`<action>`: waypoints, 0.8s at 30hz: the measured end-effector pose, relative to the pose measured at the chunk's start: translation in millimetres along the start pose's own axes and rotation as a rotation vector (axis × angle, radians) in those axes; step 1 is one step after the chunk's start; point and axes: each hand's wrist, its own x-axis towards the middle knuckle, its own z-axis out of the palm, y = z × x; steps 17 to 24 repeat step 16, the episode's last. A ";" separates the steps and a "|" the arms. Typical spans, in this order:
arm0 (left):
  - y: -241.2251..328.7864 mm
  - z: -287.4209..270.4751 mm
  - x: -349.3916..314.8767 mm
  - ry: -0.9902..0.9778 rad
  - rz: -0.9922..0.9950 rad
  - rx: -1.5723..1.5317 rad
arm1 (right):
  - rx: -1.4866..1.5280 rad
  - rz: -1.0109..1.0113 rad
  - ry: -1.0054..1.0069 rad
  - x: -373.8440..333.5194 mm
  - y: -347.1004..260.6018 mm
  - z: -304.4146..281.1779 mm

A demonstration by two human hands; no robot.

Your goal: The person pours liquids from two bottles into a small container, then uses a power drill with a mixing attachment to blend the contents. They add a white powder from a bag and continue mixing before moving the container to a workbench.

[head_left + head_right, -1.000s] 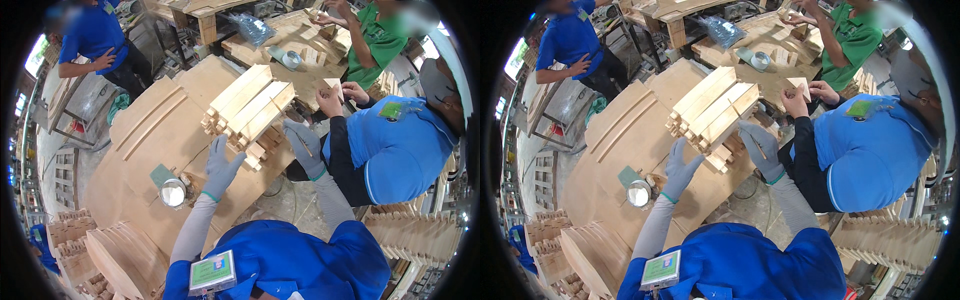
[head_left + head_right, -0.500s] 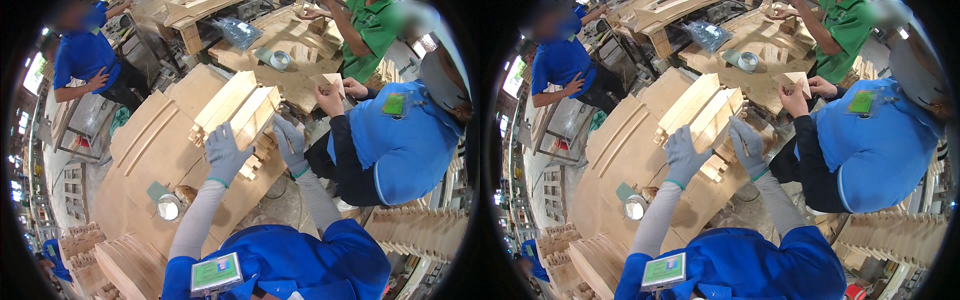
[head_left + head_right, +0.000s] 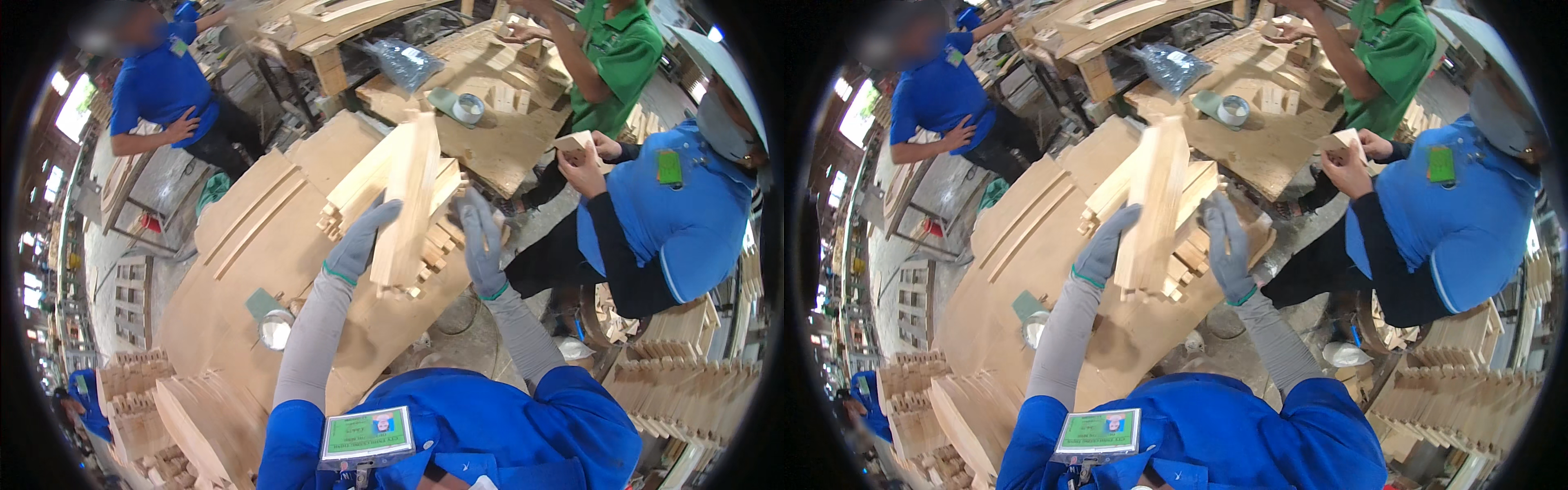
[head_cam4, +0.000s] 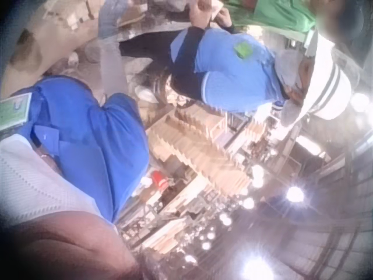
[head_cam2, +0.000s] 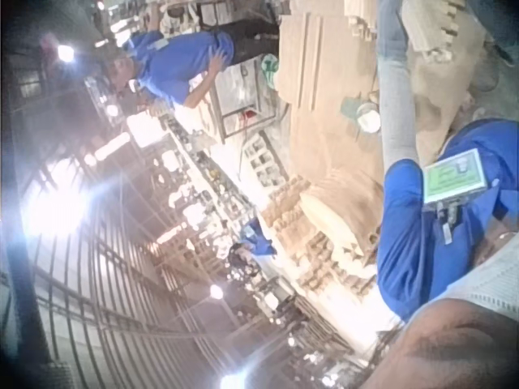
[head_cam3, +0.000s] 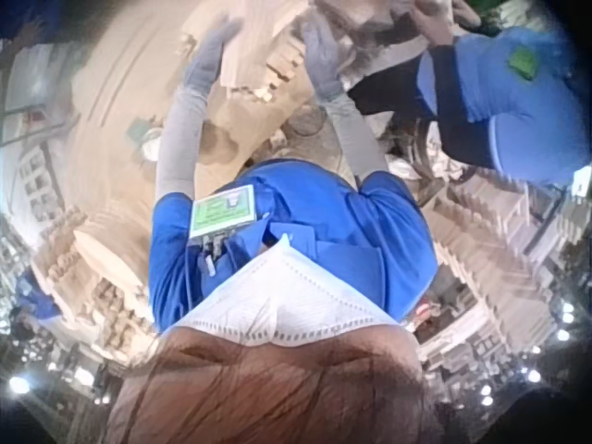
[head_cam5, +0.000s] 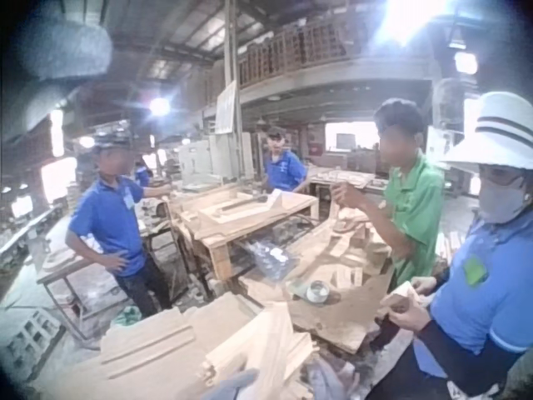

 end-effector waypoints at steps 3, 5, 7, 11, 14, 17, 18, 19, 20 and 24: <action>0.5 -16.0 -49.6 -0.025 0.039 -0.301 | 0.185 0.203 -0.155 -26.0 -10.7 36.2; -3.1 -17.2 -73.9 -0.027 0.101 -0.373 | 0.186 0.197 -0.317 -39.0 -18.9 53.9; -4.7 -22.0 -97.5 0.107 0.138 -0.374 | 0.169 0.313 -0.323 -53.0 -25.4 70.3; -11.9 -27.8 -141.4 0.256 0.268 -0.400 | -0.149 0.104 -0.352 -83.6 -35.6 101.2; -9.1 -39.5 -175.0 0.275 0.295 -0.334 | -0.173 0.085 -0.432 -112.6 -42.0 120.9; -6.2 -47.9 -197.6 0.277 0.286 -0.326 | -0.243 0.007 -0.505 -137.6 -47.0 130.6; -6.2 -47.9 -197.6 0.277 0.286 -0.326 | -0.243 0.007 -0.505 -137.6 -47.0 130.6; -6.2 -47.9 -197.6 0.277 0.286 -0.326 | -0.243 0.007 -0.505 -137.6 -47.0 130.6; -6.2 -47.9 -197.6 0.277 0.286 -0.326 | -0.243 0.007 -0.505 -137.6 -47.0 130.6; -6.2 -47.9 -197.6 0.277 0.286 -0.326 | -0.243 0.007 -0.505 -137.6 -47.0 130.6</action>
